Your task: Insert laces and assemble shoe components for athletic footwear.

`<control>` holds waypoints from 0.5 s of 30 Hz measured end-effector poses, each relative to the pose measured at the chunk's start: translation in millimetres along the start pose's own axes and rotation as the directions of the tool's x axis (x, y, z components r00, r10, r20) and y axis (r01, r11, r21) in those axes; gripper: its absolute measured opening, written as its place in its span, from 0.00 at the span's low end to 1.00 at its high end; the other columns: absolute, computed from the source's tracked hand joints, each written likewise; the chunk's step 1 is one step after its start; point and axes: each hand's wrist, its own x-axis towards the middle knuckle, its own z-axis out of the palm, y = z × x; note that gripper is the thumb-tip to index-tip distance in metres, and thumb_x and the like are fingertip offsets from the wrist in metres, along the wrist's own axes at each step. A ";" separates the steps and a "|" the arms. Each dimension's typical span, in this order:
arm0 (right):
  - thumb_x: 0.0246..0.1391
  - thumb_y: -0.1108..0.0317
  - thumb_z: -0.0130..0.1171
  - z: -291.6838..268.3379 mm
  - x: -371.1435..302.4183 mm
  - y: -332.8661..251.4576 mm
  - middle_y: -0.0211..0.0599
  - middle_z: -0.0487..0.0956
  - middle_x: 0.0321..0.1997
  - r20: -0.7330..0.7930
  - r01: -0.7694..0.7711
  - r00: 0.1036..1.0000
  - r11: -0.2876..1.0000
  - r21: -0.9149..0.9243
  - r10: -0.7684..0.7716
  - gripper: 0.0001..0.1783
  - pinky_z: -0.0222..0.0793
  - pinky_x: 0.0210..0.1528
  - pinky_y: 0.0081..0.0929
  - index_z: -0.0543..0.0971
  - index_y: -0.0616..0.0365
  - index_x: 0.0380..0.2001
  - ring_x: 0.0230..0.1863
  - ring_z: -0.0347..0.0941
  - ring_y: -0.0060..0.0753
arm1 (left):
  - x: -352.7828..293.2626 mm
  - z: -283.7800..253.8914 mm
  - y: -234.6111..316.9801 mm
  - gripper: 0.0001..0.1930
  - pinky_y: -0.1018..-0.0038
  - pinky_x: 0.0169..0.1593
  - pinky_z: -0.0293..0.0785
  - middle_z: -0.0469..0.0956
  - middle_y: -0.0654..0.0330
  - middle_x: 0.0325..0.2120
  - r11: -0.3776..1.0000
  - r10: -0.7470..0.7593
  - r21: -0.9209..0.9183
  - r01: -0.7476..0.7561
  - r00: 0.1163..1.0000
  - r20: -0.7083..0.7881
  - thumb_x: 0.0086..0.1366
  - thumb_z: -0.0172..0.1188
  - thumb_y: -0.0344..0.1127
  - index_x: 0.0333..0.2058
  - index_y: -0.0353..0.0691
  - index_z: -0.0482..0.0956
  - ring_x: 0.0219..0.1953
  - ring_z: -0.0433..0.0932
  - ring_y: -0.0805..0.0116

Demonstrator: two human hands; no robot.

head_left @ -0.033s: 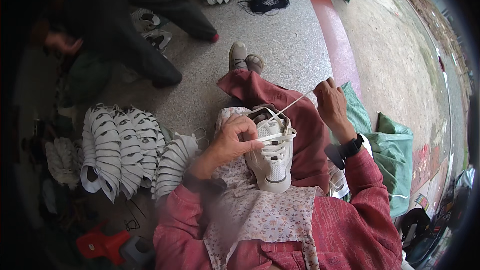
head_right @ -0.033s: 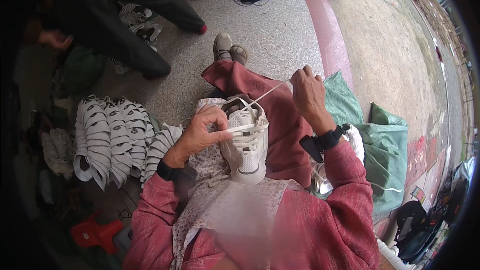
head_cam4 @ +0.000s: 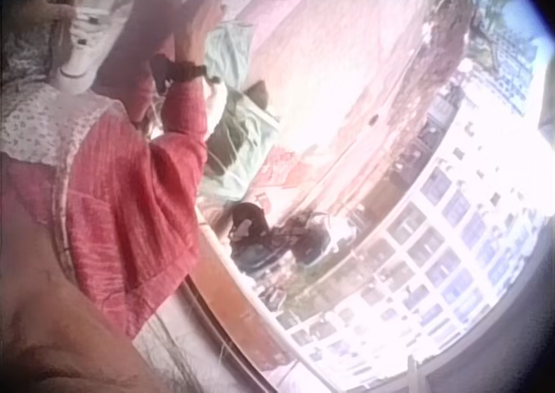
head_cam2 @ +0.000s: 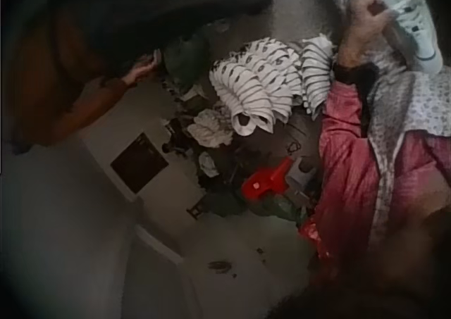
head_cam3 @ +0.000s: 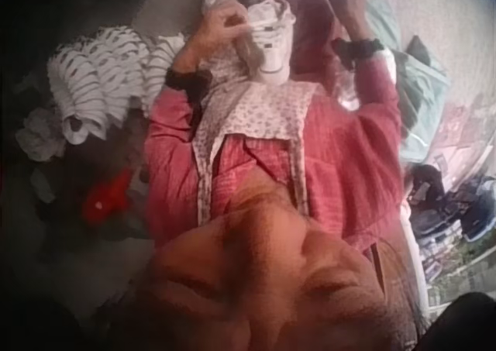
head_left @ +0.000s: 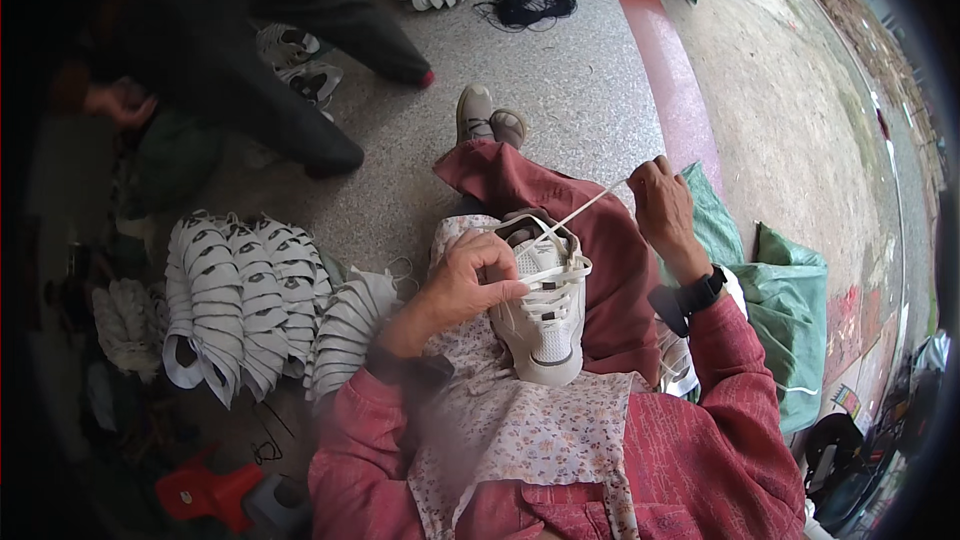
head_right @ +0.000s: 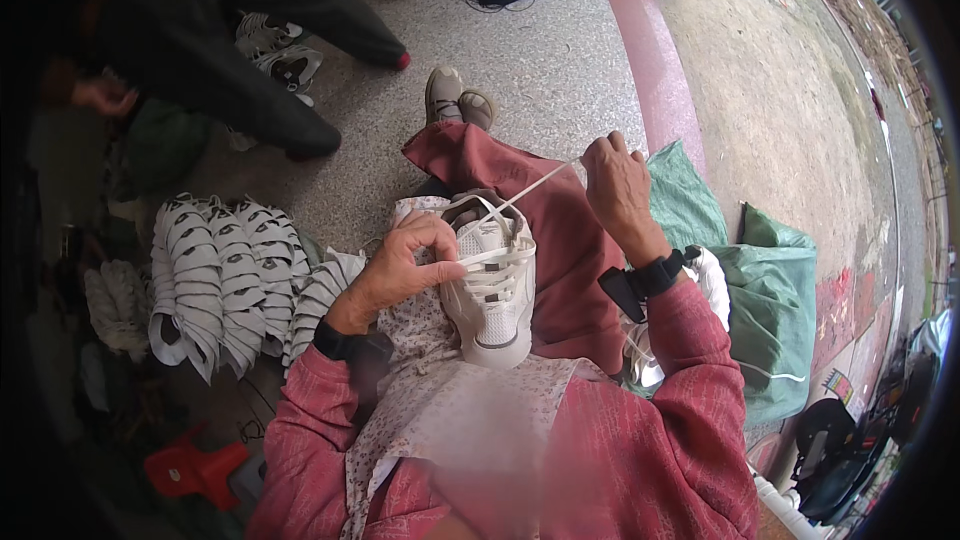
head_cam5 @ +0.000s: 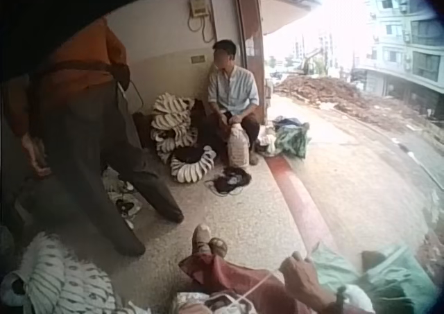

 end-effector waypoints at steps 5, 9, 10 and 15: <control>0.58 0.69 0.52 23.7 -18.9 26.2 0.47 0.74 0.40 0.119 0.014 0.992 0.959 0.282 -0.049 0.07 0.69 0.42 0.41 0.75 0.59 0.37 0.41 0.73 0.57 | 6.1 -3.6 5.3 0.09 0.69 0.46 0.66 0.76 0.65 0.27 0.999 -0.027 -0.033 0.030 0.996 0.083 0.53 0.70 0.36 0.26 0.42 0.78 0.36 0.72 0.65; 0.57 0.74 0.54 -12.9 -29.1 -8.2 0.44 0.73 0.41 0.063 0.141 0.978 0.851 0.506 -0.199 0.12 0.69 0.44 0.37 0.77 0.55 0.45 0.43 0.72 0.50 | -3.8 -5.5 24.7 0.08 0.67 0.43 0.68 0.76 0.61 0.27 0.964 -0.161 0.209 0.161 0.987 -0.016 0.54 0.69 0.34 0.26 0.39 0.78 0.35 0.73 0.62; 0.55 0.76 0.58 -18.9 -32.3 -12.7 0.39 0.72 0.43 0.113 0.171 0.942 0.742 0.649 -0.316 0.15 0.68 0.46 0.34 0.78 0.54 0.46 0.44 0.70 0.43 | -5.0 -4.0 31.1 0.08 0.66 0.42 0.68 0.76 0.60 0.27 0.953 -0.185 0.234 0.192 0.981 -0.053 0.54 0.68 0.33 0.27 0.38 0.78 0.35 0.73 0.62; 0.50 0.75 0.67 -16.7 -34.6 -20.4 0.32 0.72 0.45 0.238 0.239 0.754 0.594 0.768 -0.612 0.13 0.64 0.52 0.27 0.81 0.55 0.40 0.49 0.67 0.32 | 5.1 2.4 45.7 0.07 0.72 0.36 0.65 0.73 0.65 0.22 0.964 -0.122 0.219 0.152 0.982 -0.142 0.54 0.68 0.32 0.26 0.39 0.78 0.31 0.68 0.69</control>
